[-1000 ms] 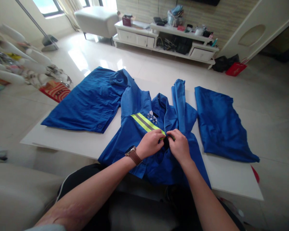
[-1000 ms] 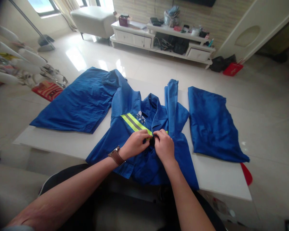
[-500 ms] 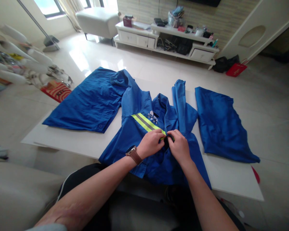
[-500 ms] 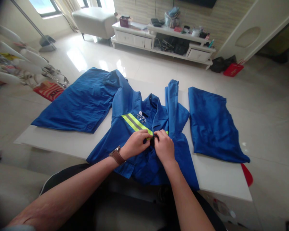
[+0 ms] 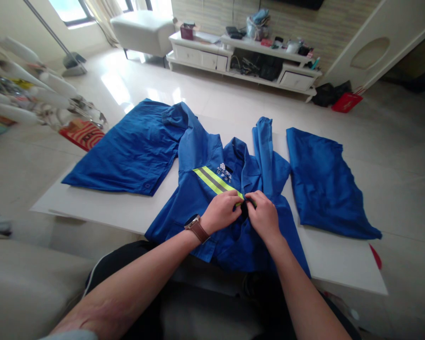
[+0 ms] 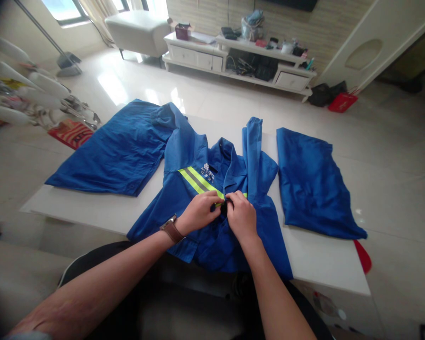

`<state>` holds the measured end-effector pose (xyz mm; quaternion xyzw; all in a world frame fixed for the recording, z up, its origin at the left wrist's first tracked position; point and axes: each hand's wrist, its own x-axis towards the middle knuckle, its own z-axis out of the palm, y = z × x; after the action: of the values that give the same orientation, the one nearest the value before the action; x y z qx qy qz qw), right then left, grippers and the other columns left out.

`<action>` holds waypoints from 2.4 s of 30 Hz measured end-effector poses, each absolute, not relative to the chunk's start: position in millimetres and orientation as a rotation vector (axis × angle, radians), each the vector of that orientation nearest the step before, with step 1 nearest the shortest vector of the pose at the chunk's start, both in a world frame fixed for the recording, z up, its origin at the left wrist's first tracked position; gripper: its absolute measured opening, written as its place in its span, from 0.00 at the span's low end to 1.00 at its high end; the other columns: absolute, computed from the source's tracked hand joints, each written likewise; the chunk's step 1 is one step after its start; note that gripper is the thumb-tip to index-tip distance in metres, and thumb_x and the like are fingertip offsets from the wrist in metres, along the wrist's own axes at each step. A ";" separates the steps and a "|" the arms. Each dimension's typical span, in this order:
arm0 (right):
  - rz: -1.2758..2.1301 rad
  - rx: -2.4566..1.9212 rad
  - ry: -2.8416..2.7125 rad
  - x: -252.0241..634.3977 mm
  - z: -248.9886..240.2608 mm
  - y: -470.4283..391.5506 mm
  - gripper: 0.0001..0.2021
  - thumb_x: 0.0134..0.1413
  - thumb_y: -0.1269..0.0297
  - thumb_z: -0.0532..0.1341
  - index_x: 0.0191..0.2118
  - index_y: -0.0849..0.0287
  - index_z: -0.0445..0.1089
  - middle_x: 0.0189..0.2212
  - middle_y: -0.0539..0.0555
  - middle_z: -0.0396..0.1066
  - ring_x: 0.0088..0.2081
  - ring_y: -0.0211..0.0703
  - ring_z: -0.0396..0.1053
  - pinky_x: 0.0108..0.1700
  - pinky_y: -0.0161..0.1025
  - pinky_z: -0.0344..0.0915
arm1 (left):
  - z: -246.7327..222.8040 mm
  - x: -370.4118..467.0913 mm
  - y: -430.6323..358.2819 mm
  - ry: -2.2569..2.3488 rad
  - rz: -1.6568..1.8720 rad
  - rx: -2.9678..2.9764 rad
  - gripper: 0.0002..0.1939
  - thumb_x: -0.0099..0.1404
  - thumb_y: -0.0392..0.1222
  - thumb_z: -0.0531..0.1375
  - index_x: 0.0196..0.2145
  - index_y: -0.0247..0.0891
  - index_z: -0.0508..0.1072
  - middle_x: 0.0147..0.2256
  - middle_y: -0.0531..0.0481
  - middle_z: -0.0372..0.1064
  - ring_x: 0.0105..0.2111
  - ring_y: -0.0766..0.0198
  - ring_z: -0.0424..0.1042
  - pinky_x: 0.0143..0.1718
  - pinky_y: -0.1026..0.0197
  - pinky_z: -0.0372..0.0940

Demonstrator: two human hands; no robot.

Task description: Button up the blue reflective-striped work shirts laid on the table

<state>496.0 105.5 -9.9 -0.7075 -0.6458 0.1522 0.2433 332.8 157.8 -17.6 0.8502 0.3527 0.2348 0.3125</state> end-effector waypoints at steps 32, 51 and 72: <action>0.334 -2.051 -1.730 494.2 -7.2 105.7 0.11 0.64 0.69 0.55 0.43 0.53 0.75 0.44 0.52 0.76 0.43 0.45 0.72 0.39 0.37 0.62 | -15.9 332.7 155.7 1.004 0.588 2.257 0.11 0.66 0.35 0.58 0.40 0.40 0.81 0.36 0.49 0.72 0.38 0.62 0.73 0.39 0.62 0.65; 0.299 -2.066 -1.622 497.4 -6.8 107.6 0.13 0.57 0.63 0.59 0.47 0.53 0.72 0.46 0.54 0.76 0.41 0.48 0.73 0.42 0.41 0.66 | -16.5 331.7 154.0 1.023 0.509 2.241 0.12 0.63 0.39 0.63 0.45 0.41 0.79 0.41 0.48 0.74 0.40 0.60 0.74 0.43 0.62 0.69; 0.381 -2.161 -1.891 537.9 -23.0 81.2 0.18 0.64 0.60 0.58 0.58 0.49 0.71 0.67 0.57 0.60 0.67 0.60 0.54 0.58 0.55 0.64 | -23.3 277.9 166.8 1.108 -0.133 2.297 0.28 0.68 0.45 0.60 0.64 0.48 0.68 0.69 0.42 0.57 0.70 0.39 0.53 0.64 0.34 0.61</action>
<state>537.9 81.2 -23.0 -0.7403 -0.6480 0.1305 0.1222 277.9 166.8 -23.3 0.8610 0.4151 -0.0500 0.2897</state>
